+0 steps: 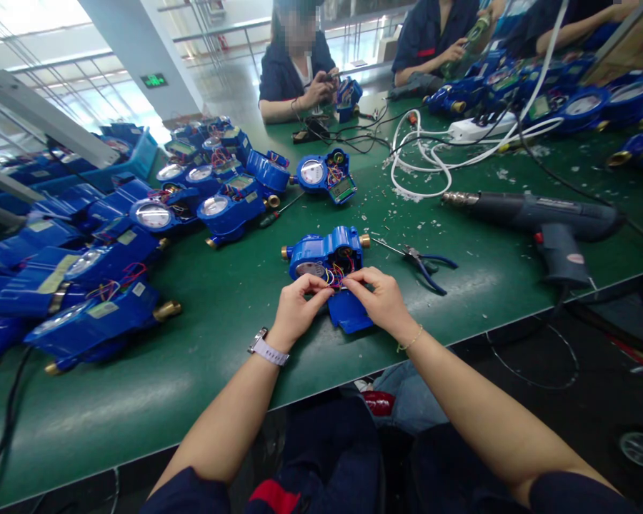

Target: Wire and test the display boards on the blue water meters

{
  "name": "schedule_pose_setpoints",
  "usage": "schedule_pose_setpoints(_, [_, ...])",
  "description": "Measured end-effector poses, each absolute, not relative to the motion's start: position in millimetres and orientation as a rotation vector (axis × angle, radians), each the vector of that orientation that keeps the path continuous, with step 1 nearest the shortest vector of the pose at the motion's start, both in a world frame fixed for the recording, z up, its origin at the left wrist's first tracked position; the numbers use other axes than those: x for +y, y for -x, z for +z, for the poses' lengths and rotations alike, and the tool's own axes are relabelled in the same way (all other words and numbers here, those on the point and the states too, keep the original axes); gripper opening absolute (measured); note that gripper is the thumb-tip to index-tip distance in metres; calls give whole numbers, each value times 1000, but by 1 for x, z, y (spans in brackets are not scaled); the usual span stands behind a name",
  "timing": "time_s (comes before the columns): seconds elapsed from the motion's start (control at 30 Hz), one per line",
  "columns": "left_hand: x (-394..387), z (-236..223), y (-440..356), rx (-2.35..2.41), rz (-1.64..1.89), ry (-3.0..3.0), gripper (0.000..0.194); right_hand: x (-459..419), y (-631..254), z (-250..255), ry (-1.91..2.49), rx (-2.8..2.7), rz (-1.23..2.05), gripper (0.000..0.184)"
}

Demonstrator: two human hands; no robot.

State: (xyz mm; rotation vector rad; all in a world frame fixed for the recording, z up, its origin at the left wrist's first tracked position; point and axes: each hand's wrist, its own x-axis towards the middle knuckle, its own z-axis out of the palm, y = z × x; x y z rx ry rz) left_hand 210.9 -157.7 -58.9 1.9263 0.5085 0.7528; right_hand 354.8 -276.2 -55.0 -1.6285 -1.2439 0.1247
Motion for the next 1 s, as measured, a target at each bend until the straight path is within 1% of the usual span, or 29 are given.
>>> schedule_pose_setpoints(0.13, [-158, -60, -211, 503, 721, -1931, 14, -286, -352, -52, 1650, -1224, 180, 15])
schedule_pose_setpoints(0.27, [-163, -60, -213, 367, 738, -2175, 21, -301, -339, -54, 1630, -1289, 111, 12])
schedule_pose_setpoints(0.37, [-168, -59, -215, 359, 795, -2267, 8, -310, -328, -59, 1602, -1414, 3, 9])
schedule_pose_setpoints(0.43, [-169, -58, -215, 399, 821, -2248, 9, -314, -322, -63, 1595, -1458, -42, 7])
schedule_pose_setpoints(0.77, [-163, -52, -215, 652, 677, -1708, 22, -317, -319, -67, 1567, -1504, -72, 11])
schedule_pose_setpoints(0.9, [-158, -56, -217, 674, 622, -1458, 31, -317, -319, -67, 1563, -1535, -78, 12])
schedule_pose_setpoints(1.0, [-156, -56, -217, 660, 553, -1381, 38, -318, -318, -67, 1570, -1556, -77, 12])
